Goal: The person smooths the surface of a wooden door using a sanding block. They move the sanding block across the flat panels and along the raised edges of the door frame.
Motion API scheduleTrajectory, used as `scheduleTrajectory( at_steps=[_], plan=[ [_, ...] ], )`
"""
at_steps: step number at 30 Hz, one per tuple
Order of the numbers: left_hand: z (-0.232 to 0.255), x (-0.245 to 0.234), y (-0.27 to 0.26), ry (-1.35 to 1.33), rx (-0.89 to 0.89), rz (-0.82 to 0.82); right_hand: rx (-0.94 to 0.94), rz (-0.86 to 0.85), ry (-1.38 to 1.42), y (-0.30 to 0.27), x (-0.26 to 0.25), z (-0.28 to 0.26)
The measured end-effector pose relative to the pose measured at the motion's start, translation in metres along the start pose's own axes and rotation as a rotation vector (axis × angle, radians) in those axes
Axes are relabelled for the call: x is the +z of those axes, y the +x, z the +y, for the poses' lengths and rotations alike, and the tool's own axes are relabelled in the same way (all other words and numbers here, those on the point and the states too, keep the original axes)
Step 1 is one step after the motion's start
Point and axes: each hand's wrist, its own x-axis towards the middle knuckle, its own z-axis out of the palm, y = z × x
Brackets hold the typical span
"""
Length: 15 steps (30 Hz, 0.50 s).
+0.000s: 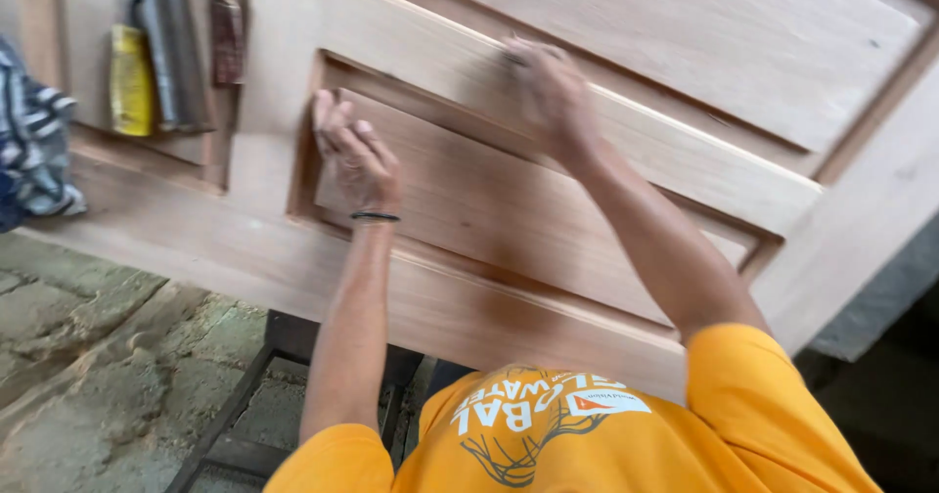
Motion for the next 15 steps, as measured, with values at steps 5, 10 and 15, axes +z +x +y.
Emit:
scheduleTrajectory(
  at_steps=[5,10,15],
  plan=[
    [-0.002,-0.004,0.0,-0.056,-0.015,-0.064,-0.137,0.037,0.083,0.095,0.115,-0.021],
    [0.003,-0.007,0.002,-0.046,0.001,-0.06,-0.038,-0.181,0.111,0.041,0.025,-0.032],
    [-0.004,-0.003,0.001,0.024,-0.037,-0.109,0.068,-0.073,-0.032,0.047,0.032,-0.037]
  ],
)
